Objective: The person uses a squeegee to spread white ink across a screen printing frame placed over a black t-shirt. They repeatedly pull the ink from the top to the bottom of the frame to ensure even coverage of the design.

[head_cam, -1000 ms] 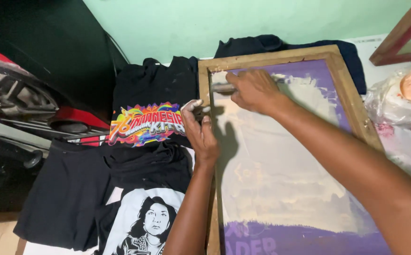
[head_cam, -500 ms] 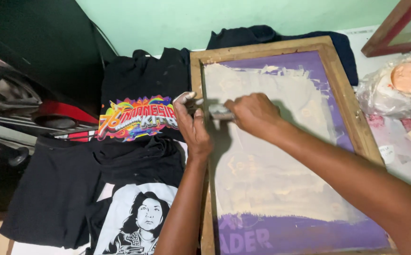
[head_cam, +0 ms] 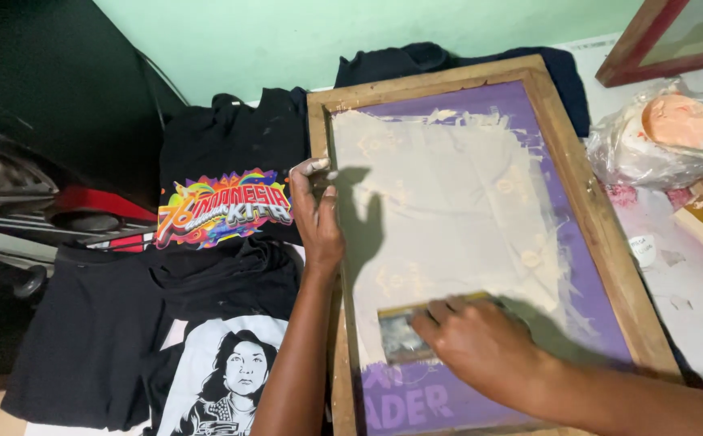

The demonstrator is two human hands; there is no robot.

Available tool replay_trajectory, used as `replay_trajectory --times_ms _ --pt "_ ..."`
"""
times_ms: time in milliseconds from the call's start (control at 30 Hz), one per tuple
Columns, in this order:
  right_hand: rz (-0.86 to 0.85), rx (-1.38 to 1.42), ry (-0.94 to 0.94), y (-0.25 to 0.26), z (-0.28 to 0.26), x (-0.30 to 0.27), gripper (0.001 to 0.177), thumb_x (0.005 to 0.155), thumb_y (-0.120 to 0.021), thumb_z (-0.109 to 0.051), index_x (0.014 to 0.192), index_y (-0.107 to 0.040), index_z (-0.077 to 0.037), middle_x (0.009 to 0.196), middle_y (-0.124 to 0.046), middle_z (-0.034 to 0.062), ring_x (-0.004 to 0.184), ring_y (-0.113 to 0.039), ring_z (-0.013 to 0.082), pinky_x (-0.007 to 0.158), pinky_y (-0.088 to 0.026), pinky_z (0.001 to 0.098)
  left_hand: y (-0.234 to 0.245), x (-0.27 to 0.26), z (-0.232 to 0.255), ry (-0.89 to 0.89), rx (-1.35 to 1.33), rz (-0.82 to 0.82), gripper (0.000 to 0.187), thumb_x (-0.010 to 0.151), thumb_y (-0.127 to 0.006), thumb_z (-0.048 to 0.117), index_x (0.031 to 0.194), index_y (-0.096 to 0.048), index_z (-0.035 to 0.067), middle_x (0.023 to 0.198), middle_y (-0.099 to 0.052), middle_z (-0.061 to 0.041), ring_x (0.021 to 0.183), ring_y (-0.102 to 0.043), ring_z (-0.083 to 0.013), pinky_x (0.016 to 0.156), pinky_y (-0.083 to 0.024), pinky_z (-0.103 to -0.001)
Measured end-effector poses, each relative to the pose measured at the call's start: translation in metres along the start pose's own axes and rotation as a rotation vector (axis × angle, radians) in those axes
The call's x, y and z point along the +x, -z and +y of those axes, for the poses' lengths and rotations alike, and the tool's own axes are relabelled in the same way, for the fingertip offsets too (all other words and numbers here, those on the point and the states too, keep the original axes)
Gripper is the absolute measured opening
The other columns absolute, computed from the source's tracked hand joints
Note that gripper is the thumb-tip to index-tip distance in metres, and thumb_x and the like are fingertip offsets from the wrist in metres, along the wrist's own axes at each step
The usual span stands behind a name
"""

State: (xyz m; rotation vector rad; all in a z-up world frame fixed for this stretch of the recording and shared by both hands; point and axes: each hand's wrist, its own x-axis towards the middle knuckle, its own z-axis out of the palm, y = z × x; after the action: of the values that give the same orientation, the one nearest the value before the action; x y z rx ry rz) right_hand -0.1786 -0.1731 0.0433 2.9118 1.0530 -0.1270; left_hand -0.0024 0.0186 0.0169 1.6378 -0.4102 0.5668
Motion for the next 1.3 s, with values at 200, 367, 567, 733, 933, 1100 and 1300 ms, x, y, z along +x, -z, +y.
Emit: replay_trajectory --times_ms 200,367,567,733,933,1100,1300 --pt "-0.233 0.328 -0.294 0.09 0.049 0.024 0.037 0.088 -0.07 -0.031 0.119 -0.072 -0.01 0.094 -0.078 0.0226 0.09 -0.077 0.0427 0.079 -0.063 0.0543 0.022 0.018 0.05 0.04 0.051 -0.287 0.035 0.089 -0.067 0.006 0.124 -0.063 0.006 0.11 -0.059 -0.012 0.1 -0.069 -0.0307 0.085 -0.057 -0.041" --pt "0.133 0.039 -0.279 0.037 0.088 0.078 0.038 0.084 -0.074 -0.032 0.116 -0.069 -0.012 0.085 -0.075 0.0124 0.078 -0.076 0.0362 0.068 -0.062 0.0493 0.033 0.015 0.108 -0.054 0.288 -0.428 0.04 0.09 -0.064 0.004 0.13 -0.063 0.008 0.109 -0.061 -0.019 0.104 -0.066 -0.0475 0.089 -0.055 -0.053" --pt "0.403 -0.243 -0.158 -0.012 0.014 0.07 0.018 0.087 -0.063 -0.015 0.099 -0.073 -0.006 0.096 -0.071 0.0199 0.095 -0.072 0.0403 0.075 -0.059 0.0484 0.043 -0.014 0.121 -0.054 0.356 -0.392 0.061 0.083 -0.057 -0.008 0.14 -0.06 0.012 0.12 -0.059 -0.018 0.116 -0.062 -0.0481 0.102 -0.049 -0.054" --pt "0.381 -0.333 -0.115 -0.024 -0.018 0.053 0.025 0.085 -0.06 -0.012 0.098 -0.075 0.004 0.118 -0.069 0.0358 0.111 -0.068 0.0544 0.085 -0.057 0.0633 0.052 -0.033 0.119 -0.053 0.358 -0.382 0.063 0.08 -0.056 -0.011 0.14 -0.059 0.009 0.125 -0.059 -0.021 0.119 -0.058 -0.0507 0.105 -0.047 -0.056" --pt "0.269 -0.289 -0.054 -0.013 -0.032 0.018 0.025 0.083 -0.058 -0.015 0.092 -0.078 -0.004 0.115 -0.071 0.0323 0.107 -0.07 0.0529 0.079 -0.06 0.0611 0.047 -0.04 0.144 0.005 0.385 -0.558 0.062 0.073 -0.063 -0.011 0.134 -0.06 0.0 0.119 -0.058 -0.033 0.113 -0.056 -0.0609 0.098 -0.045 -0.067" --pt "-0.135 0.179 -0.008 0.036 -0.001 0.002 0.028 0.086 -0.065 -0.014 0.11 -0.069 -0.002 0.095 -0.075 0.0229 0.089 -0.075 0.0471 0.071 -0.061 0.0612 0.055 -0.036 0.145 0.041 0.373 -0.608 0.067 0.073 -0.063 -0.011 0.137 -0.058 0.008 0.125 -0.058 -0.027 0.118 -0.057 -0.0565 0.101 -0.046 -0.062" --pt "0.151 0.034 -0.168 0.026 0.079 0.1 0.034 0.082 -0.075 -0.023 0.113 -0.067 -0.011 0.084 -0.074 0.0115 0.082 -0.077 0.0376 0.071 -0.06 0.0547 0.063 -0.021 0.144 -0.02 0.421 -0.484 0.069 0.08 -0.057 -0.011 0.145 -0.054 0.014 0.129 -0.054 -0.021 0.126 -0.054 -0.0521 0.103 -0.045 -0.058"
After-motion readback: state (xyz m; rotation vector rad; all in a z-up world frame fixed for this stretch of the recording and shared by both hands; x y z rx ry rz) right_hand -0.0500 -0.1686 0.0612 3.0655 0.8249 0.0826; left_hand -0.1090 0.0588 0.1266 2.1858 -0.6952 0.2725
